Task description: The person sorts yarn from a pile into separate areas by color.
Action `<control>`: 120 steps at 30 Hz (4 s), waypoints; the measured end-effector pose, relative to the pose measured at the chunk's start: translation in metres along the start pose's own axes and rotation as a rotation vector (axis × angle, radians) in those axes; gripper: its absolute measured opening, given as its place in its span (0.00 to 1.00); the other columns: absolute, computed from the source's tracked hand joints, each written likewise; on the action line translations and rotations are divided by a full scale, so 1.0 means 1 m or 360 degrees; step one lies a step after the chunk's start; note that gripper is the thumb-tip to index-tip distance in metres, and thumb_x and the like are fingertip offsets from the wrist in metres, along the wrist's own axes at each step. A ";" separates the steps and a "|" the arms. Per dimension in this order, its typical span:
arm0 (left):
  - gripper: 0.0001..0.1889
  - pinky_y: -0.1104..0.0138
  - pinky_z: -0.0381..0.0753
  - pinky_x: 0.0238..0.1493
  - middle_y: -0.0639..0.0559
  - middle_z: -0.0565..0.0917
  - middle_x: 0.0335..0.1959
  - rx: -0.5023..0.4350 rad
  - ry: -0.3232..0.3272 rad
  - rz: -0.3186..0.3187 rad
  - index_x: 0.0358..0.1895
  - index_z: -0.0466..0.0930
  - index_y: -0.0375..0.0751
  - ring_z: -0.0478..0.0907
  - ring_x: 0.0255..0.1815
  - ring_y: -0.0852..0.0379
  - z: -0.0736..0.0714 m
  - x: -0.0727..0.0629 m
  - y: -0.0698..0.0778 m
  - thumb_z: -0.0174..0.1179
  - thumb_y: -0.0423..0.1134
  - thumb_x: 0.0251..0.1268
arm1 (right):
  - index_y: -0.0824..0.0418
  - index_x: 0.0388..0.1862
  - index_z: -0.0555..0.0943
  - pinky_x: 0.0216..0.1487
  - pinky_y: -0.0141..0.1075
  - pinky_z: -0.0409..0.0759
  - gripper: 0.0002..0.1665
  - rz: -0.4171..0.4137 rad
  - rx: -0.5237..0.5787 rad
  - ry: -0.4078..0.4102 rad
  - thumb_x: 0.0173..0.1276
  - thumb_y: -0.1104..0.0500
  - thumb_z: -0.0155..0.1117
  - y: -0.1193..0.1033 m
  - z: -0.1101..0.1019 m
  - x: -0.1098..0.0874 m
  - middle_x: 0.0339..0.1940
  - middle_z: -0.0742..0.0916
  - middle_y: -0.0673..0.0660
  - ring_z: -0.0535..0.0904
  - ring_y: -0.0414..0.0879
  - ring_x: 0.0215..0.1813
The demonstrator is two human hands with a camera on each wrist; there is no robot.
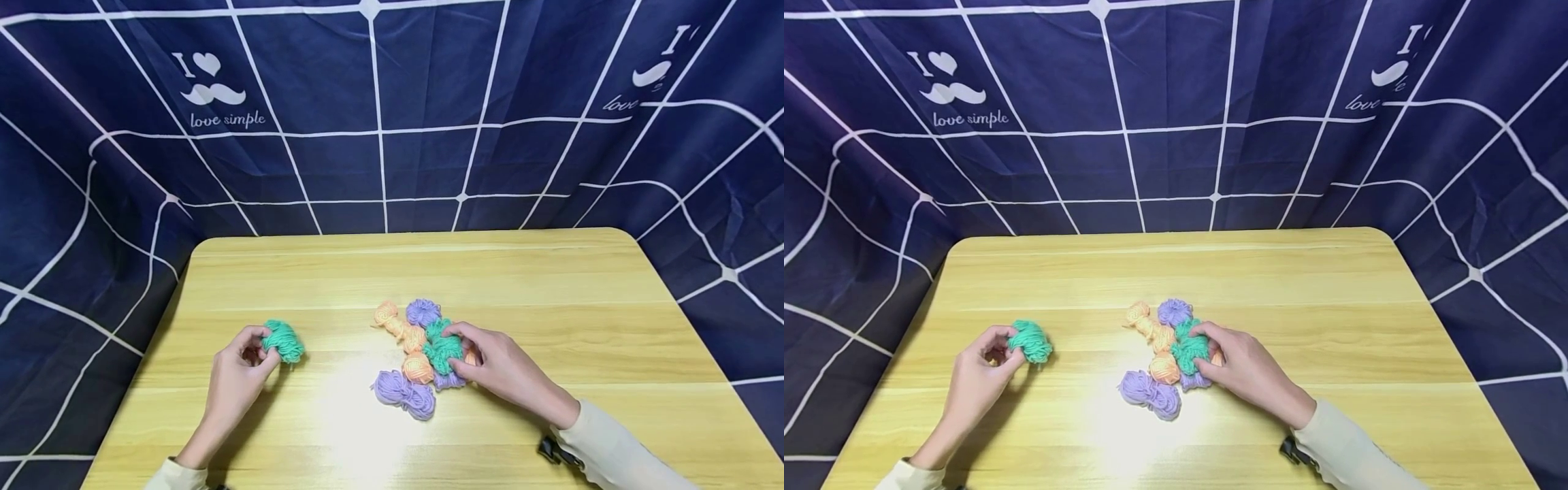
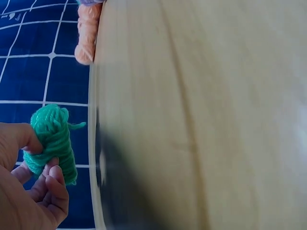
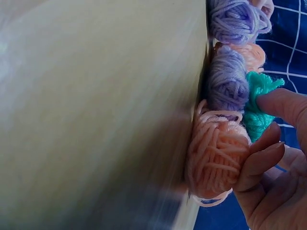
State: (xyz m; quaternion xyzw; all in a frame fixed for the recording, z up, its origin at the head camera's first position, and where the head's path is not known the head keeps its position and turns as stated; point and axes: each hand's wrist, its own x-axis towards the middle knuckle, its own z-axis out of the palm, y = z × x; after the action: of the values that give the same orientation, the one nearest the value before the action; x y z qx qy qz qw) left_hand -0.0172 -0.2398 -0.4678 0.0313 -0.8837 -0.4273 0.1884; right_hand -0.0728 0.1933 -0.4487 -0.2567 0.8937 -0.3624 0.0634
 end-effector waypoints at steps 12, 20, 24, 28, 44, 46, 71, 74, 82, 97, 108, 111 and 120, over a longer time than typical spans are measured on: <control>0.13 0.76 0.72 0.28 0.54 0.82 0.27 0.0025 0.0029 -0.0135 0.45 0.87 0.38 0.75 0.27 0.62 -0.014 -0.003 -0.009 0.68 0.21 0.59 | 0.50 0.63 0.84 0.31 0.34 0.77 0.24 0.0022 -0.0004 0.0008 0.70 0.60 0.79 0.000 0.001 -0.001 0.32 0.81 0.40 0.74 0.34 0.29; 0.12 0.76 0.72 0.30 0.54 0.82 0.27 0.0100 0.0027 -0.0205 0.46 0.87 0.37 0.75 0.27 0.63 -0.020 -0.003 -0.012 0.68 0.23 0.59 | 0.50 0.64 0.85 0.31 0.34 0.77 0.25 0.0022 0.0003 0.0018 0.70 0.60 0.79 0.000 0.000 -0.001 0.31 0.80 0.40 0.74 0.35 0.29; 0.12 0.77 0.72 0.30 0.54 0.82 0.27 0.0101 0.0036 -0.0247 0.46 0.87 0.37 0.75 0.27 0.64 -0.022 -0.003 -0.014 0.68 0.24 0.59 | 0.51 0.64 0.84 0.31 0.34 0.77 0.25 0.0033 0.0023 0.0007 0.70 0.60 0.79 0.000 -0.001 -0.002 0.31 0.81 0.41 0.74 0.35 0.29; 0.12 0.77 0.72 0.30 0.54 0.82 0.27 0.0139 0.0038 -0.0248 0.46 0.88 0.36 0.75 0.27 0.64 -0.025 -0.003 -0.015 0.68 0.24 0.59 | 0.50 0.64 0.85 0.31 0.34 0.77 0.25 0.0034 0.0036 0.0013 0.70 0.60 0.79 0.000 -0.001 -0.002 0.32 0.81 0.41 0.74 0.35 0.29; 0.10 0.77 0.73 0.30 0.50 0.83 0.29 0.0146 -0.0027 -0.0278 0.45 0.88 0.33 0.75 0.28 0.64 -0.027 -0.005 -0.026 0.70 0.23 0.61 | 0.51 0.59 0.87 0.29 0.33 0.75 0.24 0.0037 0.0035 0.0091 0.65 0.65 0.78 -0.002 0.003 -0.001 0.29 0.80 0.41 0.73 0.35 0.27; 0.10 0.77 0.73 0.30 0.50 0.83 0.29 0.0136 -0.0028 -0.0277 0.46 0.88 0.32 0.75 0.29 0.64 -0.027 -0.006 -0.027 0.70 0.23 0.61 | 0.51 0.59 0.87 0.29 0.33 0.75 0.23 0.0036 0.0026 0.0104 0.65 0.65 0.78 -0.001 0.004 -0.001 0.29 0.80 0.41 0.72 0.35 0.27; 0.11 0.76 0.73 0.31 0.51 0.82 0.29 0.0080 -0.0017 -0.0271 0.46 0.89 0.35 0.76 0.29 0.62 -0.029 -0.006 -0.027 0.71 0.23 0.62 | 0.57 0.54 0.87 0.25 0.31 0.77 0.23 -0.0122 0.0069 0.0311 0.61 0.73 0.77 0.003 0.007 -0.002 0.29 0.81 0.41 0.74 0.34 0.27; 0.11 0.76 0.73 0.31 0.51 0.82 0.29 0.0079 -0.0021 -0.0298 0.46 0.89 0.35 0.76 0.29 0.62 -0.030 -0.006 -0.027 0.71 0.23 0.61 | 0.56 0.55 0.87 0.25 0.31 0.76 0.24 -0.0106 0.0099 0.0321 0.61 0.73 0.77 0.003 0.007 -0.002 0.28 0.80 0.41 0.74 0.35 0.27; 0.11 0.77 0.74 0.32 0.50 0.83 0.30 0.0068 -0.0015 -0.0307 0.47 0.88 0.34 0.76 0.30 0.63 -0.030 -0.005 -0.027 0.70 0.23 0.62 | 0.53 0.56 0.87 0.26 0.31 0.76 0.25 -0.0074 0.0154 0.0356 0.62 0.72 0.77 0.001 0.007 -0.001 0.27 0.79 0.42 0.75 0.37 0.27; 0.11 0.76 0.74 0.31 0.48 0.81 0.29 0.0045 -0.0018 -0.0290 0.46 0.87 0.33 0.75 0.29 0.61 -0.028 -0.004 -0.029 0.68 0.21 0.62 | 0.53 0.58 0.86 0.29 0.32 0.79 0.28 -0.0052 0.0145 0.0393 0.61 0.73 0.76 0.002 0.007 -0.002 0.31 0.81 0.45 0.77 0.40 0.31; 0.11 0.76 0.74 0.31 0.48 0.81 0.30 0.0042 -0.0029 -0.0291 0.47 0.87 0.33 0.75 0.30 0.60 -0.028 -0.005 -0.031 0.68 0.20 0.63 | 0.54 0.58 0.86 0.26 0.32 0.77 0.28 -0.0090 0.0128 0.0440 0.61 0.74 0.76 -0.006 -0.004 0.000 0.29 0.81 0.43 0.76 0.39 0.28; 0.11 0.76 0.73 0.31 0.48 0.81 0.30 0.0044 -0.0031 -0.0289 0.48 0.87 0.33 0.75 0.30 0.61 -0.030 -0.006 -0.031 0.68 0.21 0.63 | 0.53 0.57 0.86 0.25 0.31 0.76 0.28 -0.0095 0.0134 0.0457 0.61 0.75 0.76 -0.010 -0.007 0.002 0.28 0.80 0.43 0.75 0.40 0.27; 0.12 0.75 0.74 0.31 0.48 0.82 0.30 0.0036 -0.0047 -0.0278 0.47 0.87 0.34 0.75 0.29 0.61 -0.032 -0.002 -0.030 0.67 0.20 0.63 | 0.54 0.56 0.87 0.26 0.30 0.74 0.26 -0.0071 0.0208 0.0469 0.62 0.74 0.74 -0.017 -0.005 0.006 0.27 0.81 0.43 0.75 0.40 0.26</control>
State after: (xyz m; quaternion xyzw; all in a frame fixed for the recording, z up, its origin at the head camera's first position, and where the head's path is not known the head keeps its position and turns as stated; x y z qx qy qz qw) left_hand -0.0072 -0.2827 -0.4734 0.1039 -0.8851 -0.4326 0.1369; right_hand -0.0728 0.1827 -0.4326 -0.2158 0.8619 -0.4550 -0.0600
